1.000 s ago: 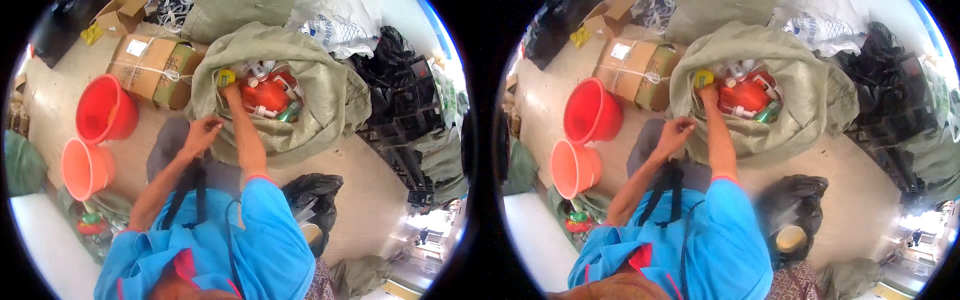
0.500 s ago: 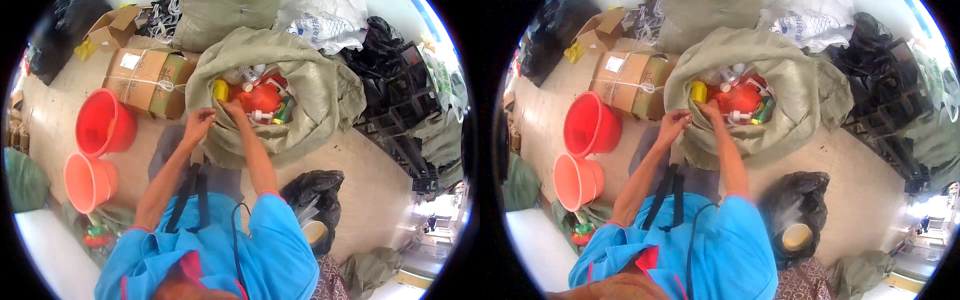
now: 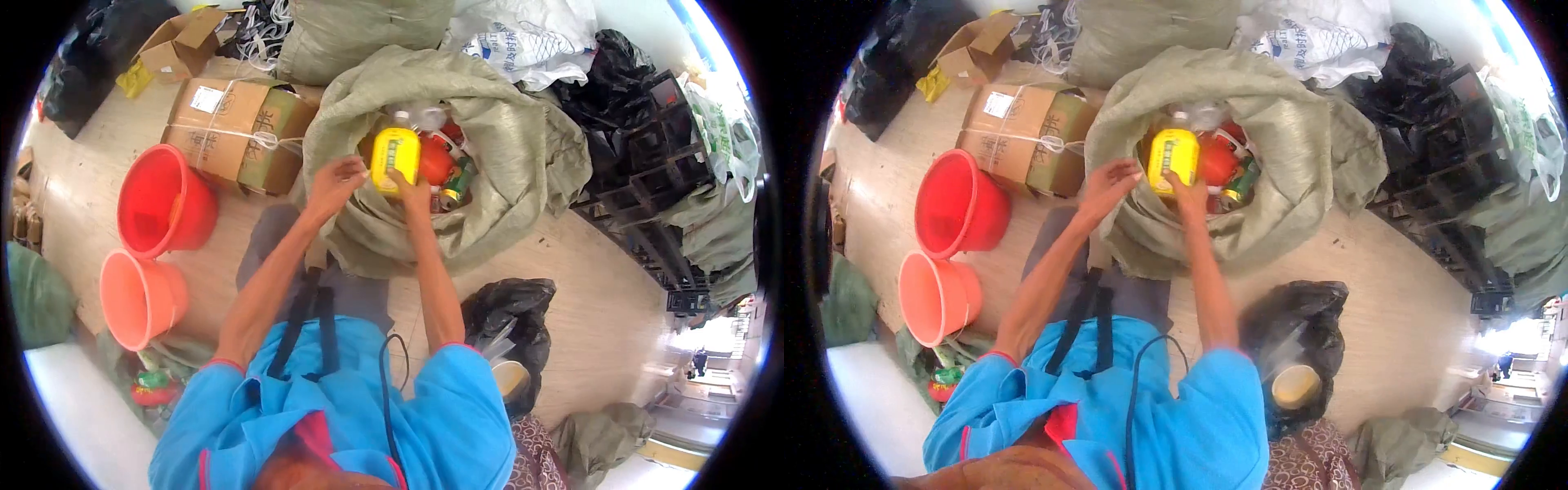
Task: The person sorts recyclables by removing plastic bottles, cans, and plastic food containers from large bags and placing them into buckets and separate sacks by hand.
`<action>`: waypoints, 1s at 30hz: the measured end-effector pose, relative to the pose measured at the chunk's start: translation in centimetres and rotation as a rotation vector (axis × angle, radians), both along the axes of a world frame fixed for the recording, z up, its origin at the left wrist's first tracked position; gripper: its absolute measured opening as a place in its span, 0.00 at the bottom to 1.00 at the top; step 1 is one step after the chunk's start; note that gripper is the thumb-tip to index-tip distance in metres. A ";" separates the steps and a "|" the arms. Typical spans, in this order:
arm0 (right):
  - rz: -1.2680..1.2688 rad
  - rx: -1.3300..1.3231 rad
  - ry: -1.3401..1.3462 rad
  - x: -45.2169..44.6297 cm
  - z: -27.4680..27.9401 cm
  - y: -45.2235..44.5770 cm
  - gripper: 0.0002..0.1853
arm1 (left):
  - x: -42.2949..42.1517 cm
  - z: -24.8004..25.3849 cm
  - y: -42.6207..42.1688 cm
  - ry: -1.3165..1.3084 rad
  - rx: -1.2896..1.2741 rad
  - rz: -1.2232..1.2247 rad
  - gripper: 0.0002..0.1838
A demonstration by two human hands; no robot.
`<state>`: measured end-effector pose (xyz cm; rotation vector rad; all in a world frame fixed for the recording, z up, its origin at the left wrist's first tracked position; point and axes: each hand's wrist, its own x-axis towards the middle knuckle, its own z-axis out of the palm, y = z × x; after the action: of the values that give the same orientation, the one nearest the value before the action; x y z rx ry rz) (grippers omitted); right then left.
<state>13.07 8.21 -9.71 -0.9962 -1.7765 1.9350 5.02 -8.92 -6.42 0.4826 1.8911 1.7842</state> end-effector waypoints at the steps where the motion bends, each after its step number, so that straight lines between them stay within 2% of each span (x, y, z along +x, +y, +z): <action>1: 0.002 0.024 -0.004 0.9 0.6 0.6 0.26 | 0.2 0.1 1.1 0.028 0.034 0.023 0.30; 2: 0.004 0.030 -0.007 1.8 1.8 0.4 0.26 | 0.4 0.3 2.1 0.056 0.067 0.046 0.34; 3: -0.054 -0.077 0.031 3.0 2.9 0.1 0.26 | 0.8 0.3 2.8 0.050 0.070 0.048 0.34; 4: -0.113 -0.186 0.069 3.7 3.5 -0.1 0.27 | 1.1 0.6 3.5 -0.020 0.018 -0.011 0.36; 5: -0.114 -0.184 0.066 3.9 2.8 0.2 0.27 | 1.1 0.6 4.0 -0.088 -0.033 -0.073 0.39; 6: 0.078 0.090 -0.009 4.1 1.4 0.7 0.27 | 0.6 -1.8 5.0 0.041 -0.113 -0.129 0.38; 7: 0.267 0.360 -0.085 4.5 1.3 0.7 0.29 | 0.9 -1.4 5.0 0.038 -0.113 -0.133 0.38; 9: 0.341 0.401 -0.049 4.5 1.3 1.4 0.29 | 1.2 -0.6 4.6 -0.278 0.039 -0.146 0.33; 10: 0.405 0.295 -0.096 4.1 1.4 3.0 0.28 | 1.4 -0.5 4.1 -0.499 0.214 -0.020 0.31; 11: 0.467 0.186 -0.142 3.6 1.5 4.4 0.27 | 1.3 -0.7 3.3 -0.497 0.208 -0.020 0.31; 12: 0.457 0.266 -0.166 2.7 6.4 4.2 0.25 | 1.0 -1.1 2.2 -0.576 0.167 -0.032 0.30; 13: 0.325 0.564 -0.211 1.0 5.7 5.9 0.24 | 0.7 -1.2 1.4 -0.649 0.129 -0.044 0.29; 14: 0.185 0.855 -0.257 -0.7 4.7 7.6 0.23 | 1.0 -0.9 0.6 -0.588 0.150 -0.059 0.28; 16: 0.056 1.128 -0.324 -4.0 3.7 10.8 0.21 | 1.3 -0.5 -1.1 -0.684 0.162 -0.046 0.28; 17: 0.057 1.126 -0.314 -5.3 2.8 11.9 0.21 | 1.4 -0.1 -1.7 -0.773 0.192 -0.027 0.27; 19: 0.227 1.228 -0.618 -7.3 1.5 13.1 0.23 | 2.2 0.6 -2.6 -0.794 0.285 0.006 0.27; 20: 0.206 1.263 -0.702 -7.7 1.3 13.1 0.27 | 2.5 0.6 -3.0 -0.795 0.304 0.000 0.26; 21: 0.224 1.277 -0.688 -8.2 1.3 13.5 0.27 | 2.7 0.5 -3.4 -0.800 0.327 0.003 0.26; 23: 0.269 1.084 -0.833 -8.4 1.0 14.0 0.30 | 3.2 -0.2 -4.5 -0.847 0.400 0.011 0.25; 25: 0.311 1.209 -0.636 -8.2 0.7 14.7 0.29 | 2.9 -0.1 -4.7 -0.813 0.402 -0.062 0.25; 27: 0.351 1.211 -0.655 -7.8 0.6 15.1 0.30 | 3.2 1.1 -5.3 -0.809 0.386 -0.051 0.25; 29: 0.589 1.235 -0.809 -7.0 1.9 15.4 0.30 | 3.3 1.7 -5.5 -0.799 0.446 -0.125 0.25; 30: 0.565 1.182 -0.667 -6.8 -0.3 17.3 0.30 | 3.4 1.0 -5.3 -0.837 0.482 -0.122 0.26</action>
<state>6.30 25.49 -10.02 -0.7039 -3.1537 0.3378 8.41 -14.27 -5.41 -0.0220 0.8538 1.9290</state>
